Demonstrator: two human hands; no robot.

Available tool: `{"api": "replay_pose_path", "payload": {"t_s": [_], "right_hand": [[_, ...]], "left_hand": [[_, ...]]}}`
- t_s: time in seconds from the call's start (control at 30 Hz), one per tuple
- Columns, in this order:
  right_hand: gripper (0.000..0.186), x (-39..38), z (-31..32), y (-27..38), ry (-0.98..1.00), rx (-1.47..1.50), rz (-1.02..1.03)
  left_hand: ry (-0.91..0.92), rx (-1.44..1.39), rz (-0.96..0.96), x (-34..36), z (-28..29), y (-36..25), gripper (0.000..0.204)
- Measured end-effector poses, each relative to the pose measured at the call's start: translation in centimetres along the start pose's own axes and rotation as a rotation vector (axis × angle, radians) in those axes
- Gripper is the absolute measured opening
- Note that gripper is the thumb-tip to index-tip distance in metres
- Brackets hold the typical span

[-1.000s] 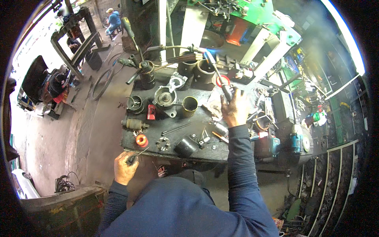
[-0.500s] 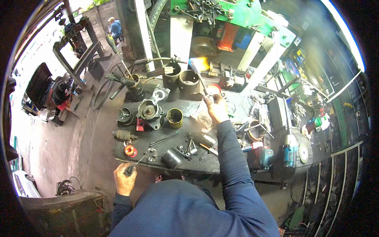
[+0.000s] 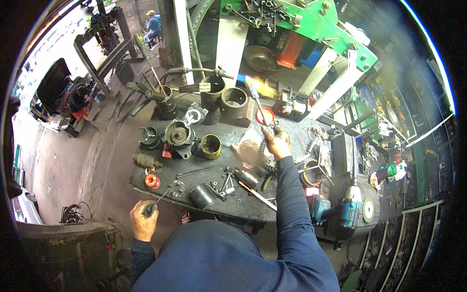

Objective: The person organizes small mechanical parts on a workbench, retrieves a thin metal strip from a shelf, and uses it to scrape the interior of a cylindrical metal part. They also handle a red-handled screwdriver and a yellow container while working on the bench.

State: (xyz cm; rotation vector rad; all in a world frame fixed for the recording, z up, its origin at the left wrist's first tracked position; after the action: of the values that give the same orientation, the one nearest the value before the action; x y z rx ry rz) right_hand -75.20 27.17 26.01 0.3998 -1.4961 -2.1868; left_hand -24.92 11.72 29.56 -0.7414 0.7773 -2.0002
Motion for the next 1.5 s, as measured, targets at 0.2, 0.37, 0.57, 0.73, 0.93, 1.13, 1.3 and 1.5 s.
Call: {"api": "replay_pose_path", "payload": {"t_s": [0.2, 0.37, 0.57, 0.73, 0.93, 1.13, 1.3, 1.5], "right_hand": [[0.041, 0.3, -0.2, 0.7, 0.015, -0.004, -0.051], [0.033, -1.5, 0.7, 2.0, 0.012, -0.12, 0.024], [0.025, -10.7, 0.8, -1.1, 0.178, -0.145, 0.205], [0.028, -19.3, -2.9, 0.1, 0.321, 0.097, -0.036], [0.03, -22.2, -4.4, -0.4, 0.291, 0.057, 0.026], [0.037, -23.4, -4.0, 0.1, 0.308, 0.04, -0.118], [0.038, -23.9, -4.0, -1.5, 0.284, 0.01, -0.028], [0.039, -24.2, -4.2, -1.3, 0.278, 0.022, -0.021]], "left_hand": [[0.005, 0.0, -0.039, 0.7, 0.0, 0.0, 0.015], [0.036, -0.081, 0.005, 1.7, 0.1, -0.6, 0.013], [-0.01, -0.329, 0.014, 6.0, 0.1, -1.8, 0.01], [0.063, -0.323, -0.155, 10.3, 0.4, -5.8, 0.011], [0.155, -0.303, -0.173, 12.2, -1.2, -6.8, 0.012], [0.2, -0.314, -0.194, 12.5, -2.1, -8.3, 0.015], [0.184, -0.228, -0.273, 12.7, -2.6, -8.6, 0.017], [0.205, -0.239, -0.281, 12.4, -2.4, -9.2, 0.017]]}}
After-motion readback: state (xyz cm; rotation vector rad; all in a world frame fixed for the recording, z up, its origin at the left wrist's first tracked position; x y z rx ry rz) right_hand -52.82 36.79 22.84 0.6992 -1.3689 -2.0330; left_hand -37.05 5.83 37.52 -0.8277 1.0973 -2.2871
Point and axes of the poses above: each hand's wrist, its own x-axis towards the middle knuckle, its own z-axis out of the back of the hand, y = z × x, the point moved 4 cm from there along x, towards the middle knuckle, and after that the axes turned 4 degrees about z, right-handed, at the moved point
